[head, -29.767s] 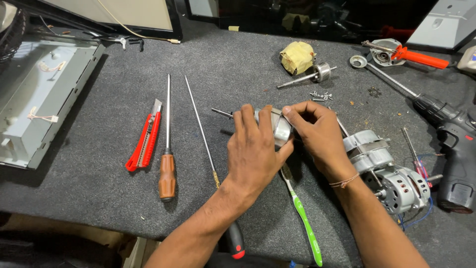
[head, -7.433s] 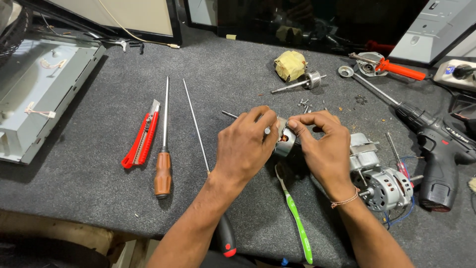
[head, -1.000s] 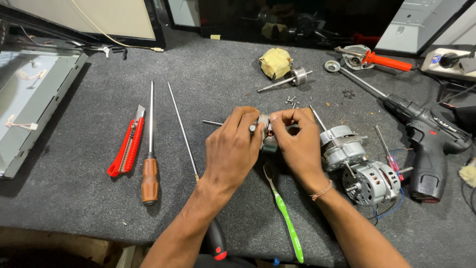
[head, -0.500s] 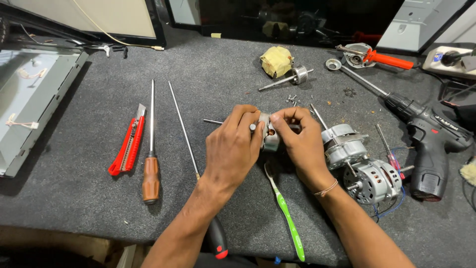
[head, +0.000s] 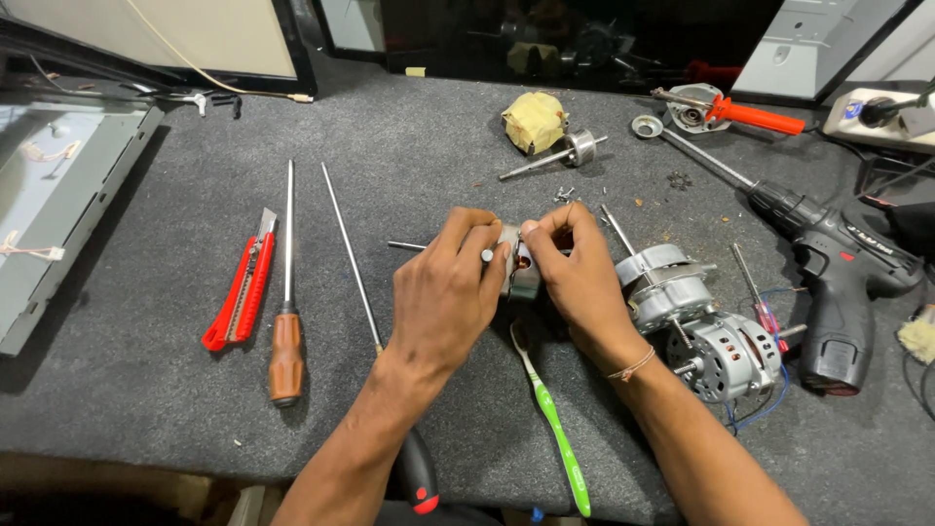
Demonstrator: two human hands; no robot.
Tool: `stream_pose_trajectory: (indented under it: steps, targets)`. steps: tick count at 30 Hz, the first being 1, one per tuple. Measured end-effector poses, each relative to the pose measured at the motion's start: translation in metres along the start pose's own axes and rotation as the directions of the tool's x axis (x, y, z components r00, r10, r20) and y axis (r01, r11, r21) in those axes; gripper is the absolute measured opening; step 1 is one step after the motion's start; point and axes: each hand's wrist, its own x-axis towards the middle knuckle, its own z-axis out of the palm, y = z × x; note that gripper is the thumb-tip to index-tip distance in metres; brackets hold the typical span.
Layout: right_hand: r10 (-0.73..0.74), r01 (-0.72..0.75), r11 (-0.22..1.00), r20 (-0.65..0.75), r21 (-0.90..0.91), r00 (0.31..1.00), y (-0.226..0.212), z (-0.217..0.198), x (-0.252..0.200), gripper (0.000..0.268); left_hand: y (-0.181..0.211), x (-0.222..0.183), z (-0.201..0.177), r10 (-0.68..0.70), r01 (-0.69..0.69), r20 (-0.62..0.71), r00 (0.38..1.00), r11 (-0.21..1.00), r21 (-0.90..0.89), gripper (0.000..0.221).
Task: Aligning electric motor housing components and securing them with long screws on a workbench.
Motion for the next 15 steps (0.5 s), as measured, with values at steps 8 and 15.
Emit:
stream_pose_trajectory:
  steps: [8,15]
  targets:
    - [0.004,-0.008,0.999,0.071,0.054,0.997,0.005,-0.007,0.003,0.024,-0.006,-0.001,0.008,0.008,-0.009,0.015,1.0,1.0,0.026,0.013]
    - [0.042,-0.056,0.995,0.168,0.078,0.985,-0.064,-0.058,-0.008,0.033,-0.005,0.001,0.001,-0.107,0.108,-0.012,0.994,0.993,0.05,0.013]
